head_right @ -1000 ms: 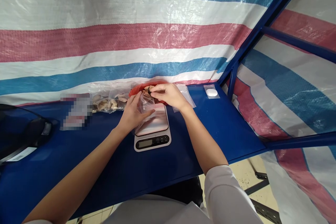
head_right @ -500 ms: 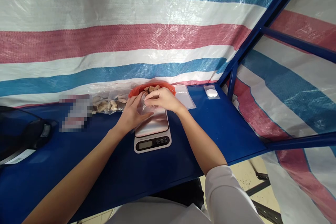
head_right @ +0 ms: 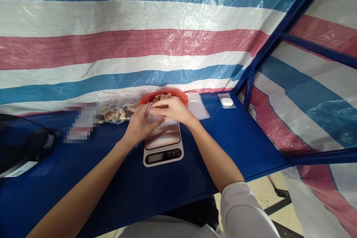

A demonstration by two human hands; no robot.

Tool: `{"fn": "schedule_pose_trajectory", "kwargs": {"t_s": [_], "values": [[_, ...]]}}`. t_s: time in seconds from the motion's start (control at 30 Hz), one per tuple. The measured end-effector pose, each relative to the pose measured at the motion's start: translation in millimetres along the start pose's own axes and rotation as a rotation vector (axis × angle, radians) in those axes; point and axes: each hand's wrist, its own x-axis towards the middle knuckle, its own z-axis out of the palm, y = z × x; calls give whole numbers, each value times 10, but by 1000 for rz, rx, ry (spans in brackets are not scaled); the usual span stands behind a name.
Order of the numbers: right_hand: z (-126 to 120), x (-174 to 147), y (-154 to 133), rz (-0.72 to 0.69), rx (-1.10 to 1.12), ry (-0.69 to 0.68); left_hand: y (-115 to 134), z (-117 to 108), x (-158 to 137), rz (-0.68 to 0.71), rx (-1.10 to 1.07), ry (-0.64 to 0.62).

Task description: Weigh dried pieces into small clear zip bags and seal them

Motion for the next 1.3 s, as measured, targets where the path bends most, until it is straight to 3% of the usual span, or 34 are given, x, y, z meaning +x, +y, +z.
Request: {"fn": "schedule_pose_trajectory", "kwargs": {"t_s": [0.17,0.27,0.43,0.7,0.9,1.1,1.3], "values": [[-126,-12,35,11,-210,103,-4,-55,14,7,-36,19],[-129,5,44,66,-337,66,-16,-64,22,10,-58,34],[-54,98,63,133,-341,-72,-51,-76,27,4,-95,39],[-270,249,94,77,-303,-30,-77,-210,82,-96,-141,45],[-430,304,152,118,-573,57,-64,-294,118,-146,-161,53],[-375,328,243,183,-866,-8,-75,-346,133,-138,-137,43],[-305,399,238,199,-1004,-34,-48,-312,267,-113,-125,44]]}}
